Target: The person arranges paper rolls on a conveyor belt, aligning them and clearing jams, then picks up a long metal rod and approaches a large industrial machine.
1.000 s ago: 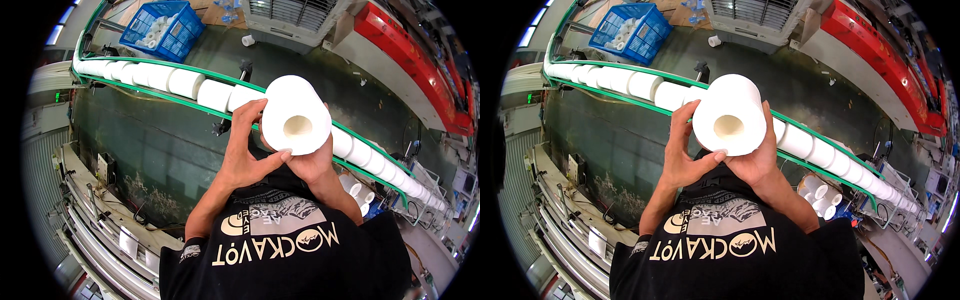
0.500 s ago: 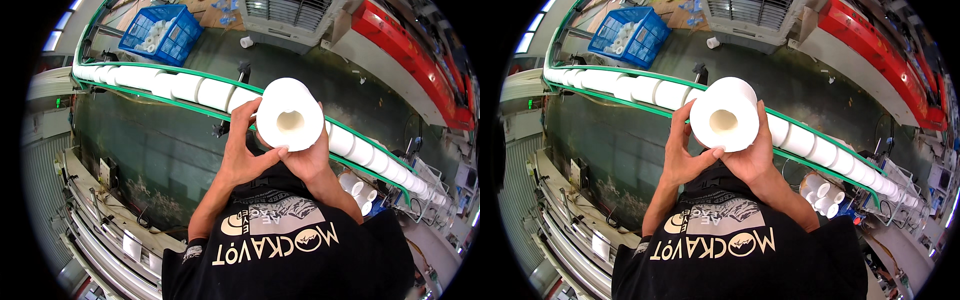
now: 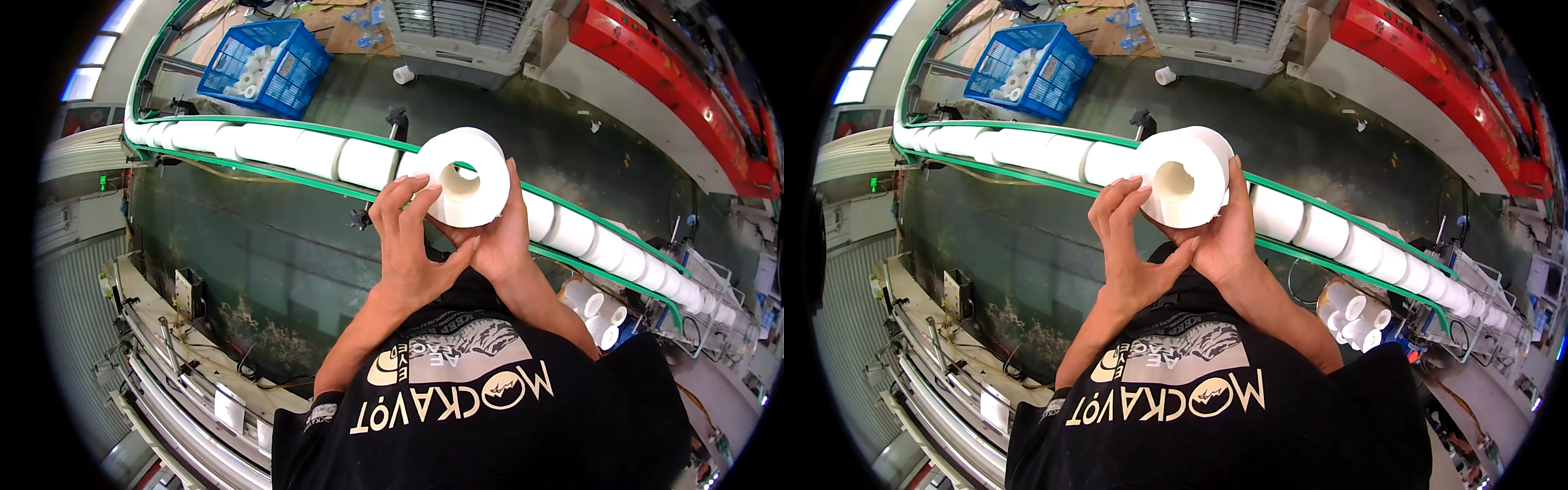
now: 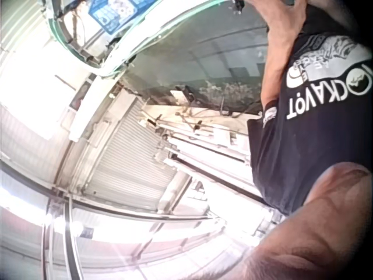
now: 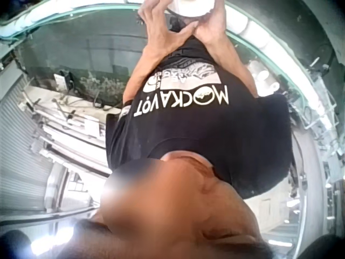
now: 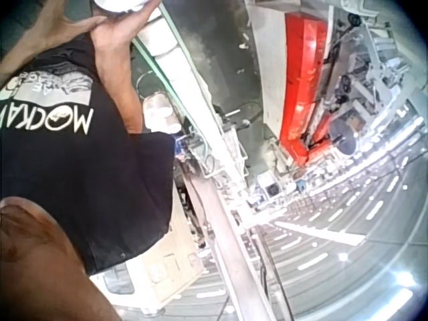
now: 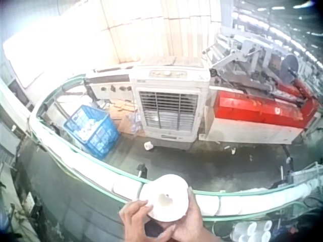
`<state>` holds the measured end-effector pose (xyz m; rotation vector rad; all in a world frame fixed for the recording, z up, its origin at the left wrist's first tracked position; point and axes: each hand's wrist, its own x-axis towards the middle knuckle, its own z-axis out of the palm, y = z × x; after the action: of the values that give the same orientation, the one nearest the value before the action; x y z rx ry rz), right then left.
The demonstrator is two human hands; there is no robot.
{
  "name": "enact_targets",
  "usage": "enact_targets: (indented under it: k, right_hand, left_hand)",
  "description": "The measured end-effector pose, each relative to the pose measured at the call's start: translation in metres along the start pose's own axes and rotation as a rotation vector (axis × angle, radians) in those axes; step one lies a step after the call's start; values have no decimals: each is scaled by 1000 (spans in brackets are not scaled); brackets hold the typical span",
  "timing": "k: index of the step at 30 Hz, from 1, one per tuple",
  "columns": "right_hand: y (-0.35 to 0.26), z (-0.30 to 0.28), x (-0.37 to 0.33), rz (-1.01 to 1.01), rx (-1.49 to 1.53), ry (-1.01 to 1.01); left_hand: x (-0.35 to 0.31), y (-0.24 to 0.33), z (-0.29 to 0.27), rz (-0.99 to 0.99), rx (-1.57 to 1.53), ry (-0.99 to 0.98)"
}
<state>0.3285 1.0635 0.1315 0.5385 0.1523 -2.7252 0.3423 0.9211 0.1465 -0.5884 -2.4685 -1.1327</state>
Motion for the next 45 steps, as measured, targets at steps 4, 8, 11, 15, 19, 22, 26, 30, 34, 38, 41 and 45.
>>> enact_targets:
  k: [4,8,11,15,19,22,26,30,34,38,41,45]
  right_hand:
    - [2,-7,5,-3,-3,61]
    - [2,-10,5,-7,-23,86]
    - [3,-9,6,-45,-59,145]
    - [7,-17,11,-393,-359,160]
    - [-3,-27,12,-848,-885,-140]
    - [-7,-22,4,-954,-1281,-224]
    - [-8,-30,5,-1141,-1421,-321]
    - [-7,-28,3,-1267,-1517,-353]
    - [-8,-23,0,-1300,-1569,-342]
    - [-5,-23,1,-1270,-1531,-355]
    - [-3,-23,3,-1267,-1547,-356]
    - [-1,-26,5,-1238,-1530,-344]
  left_hand:
    - [-2,2,0,-45,42,-33]
    - [-3,3,-1,-24,63,-51]
    - [-3,6,2,-15,76,-63]
    - [-8,11,10,-205,-150,-50]
    - [-13,-15,15,-903,-1030,-99]
    - [-2,-23,24,-868,-1640,3]
    - [-5,-36,27,-817,-1950,-65]
    - [-11,-47,33,-730,-2020,-122]
    - [-10,-45,33,-706,-2049,-126]
    - [-8,-42,28,-690,-2067,-138]
    - [-10,-40,24,-792,-2078,-53]
    - [-11,-43,28,-779,-1998,-30]
